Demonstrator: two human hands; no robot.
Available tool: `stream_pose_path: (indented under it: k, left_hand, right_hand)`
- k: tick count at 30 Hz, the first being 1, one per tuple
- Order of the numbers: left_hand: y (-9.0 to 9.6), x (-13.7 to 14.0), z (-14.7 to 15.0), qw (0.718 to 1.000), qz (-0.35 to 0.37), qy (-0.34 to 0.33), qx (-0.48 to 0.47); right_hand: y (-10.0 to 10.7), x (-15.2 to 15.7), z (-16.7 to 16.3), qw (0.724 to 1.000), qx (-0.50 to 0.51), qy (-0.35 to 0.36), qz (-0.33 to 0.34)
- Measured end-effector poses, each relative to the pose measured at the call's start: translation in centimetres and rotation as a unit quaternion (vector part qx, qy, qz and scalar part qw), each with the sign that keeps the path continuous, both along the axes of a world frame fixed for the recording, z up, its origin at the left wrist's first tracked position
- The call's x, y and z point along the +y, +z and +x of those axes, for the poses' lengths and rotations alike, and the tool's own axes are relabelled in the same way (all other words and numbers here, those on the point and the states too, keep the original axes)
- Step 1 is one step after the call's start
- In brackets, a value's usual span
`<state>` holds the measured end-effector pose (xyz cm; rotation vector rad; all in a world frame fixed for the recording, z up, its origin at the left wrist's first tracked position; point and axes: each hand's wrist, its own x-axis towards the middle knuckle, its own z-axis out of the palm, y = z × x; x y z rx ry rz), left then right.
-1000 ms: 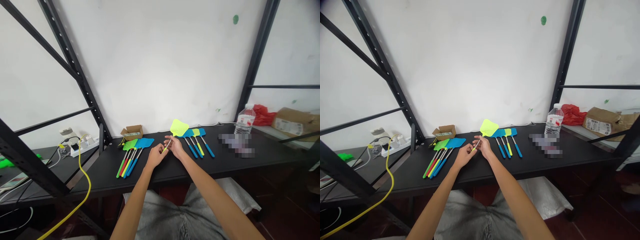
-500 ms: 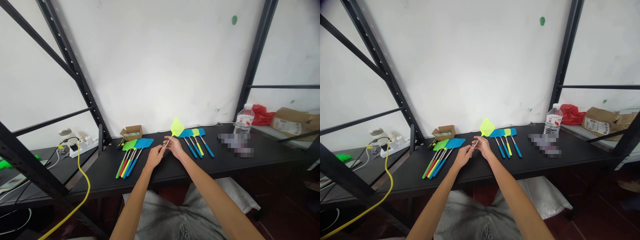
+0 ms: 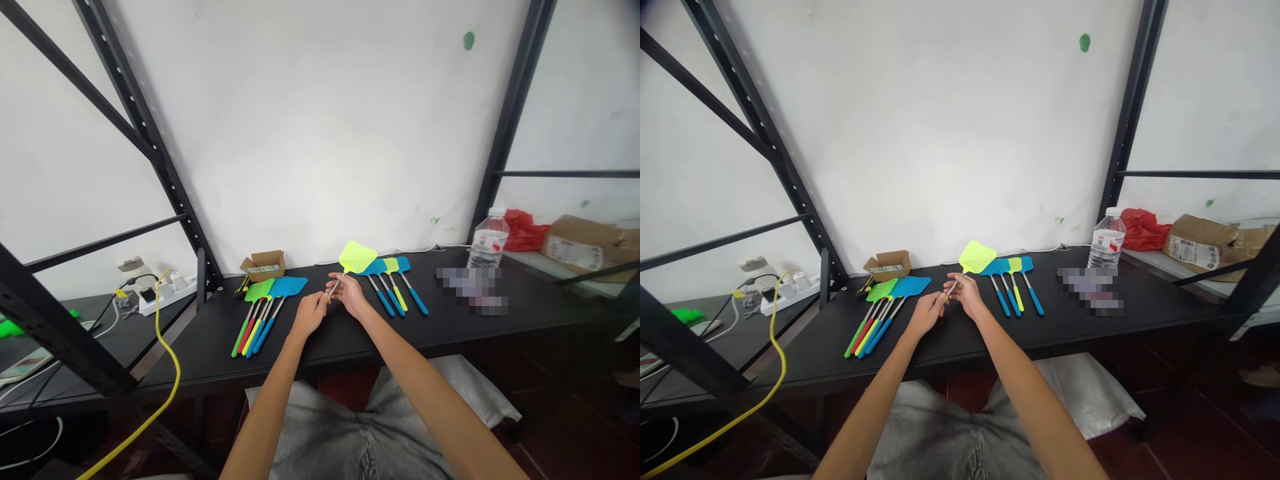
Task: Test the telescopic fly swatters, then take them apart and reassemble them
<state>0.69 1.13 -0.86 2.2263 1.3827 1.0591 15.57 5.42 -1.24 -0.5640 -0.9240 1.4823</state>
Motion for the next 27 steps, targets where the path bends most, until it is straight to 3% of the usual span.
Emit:
stream_pose_path:
  k: [27]
  left_hand:
    - [0.12, -0.22, 0.22, 0.999, 0.013, 0.022, 0.03]
  right_hand:
    - [-0.64, 0.22, -0.36, 0.999, -0.045, -0.026, 0.007]
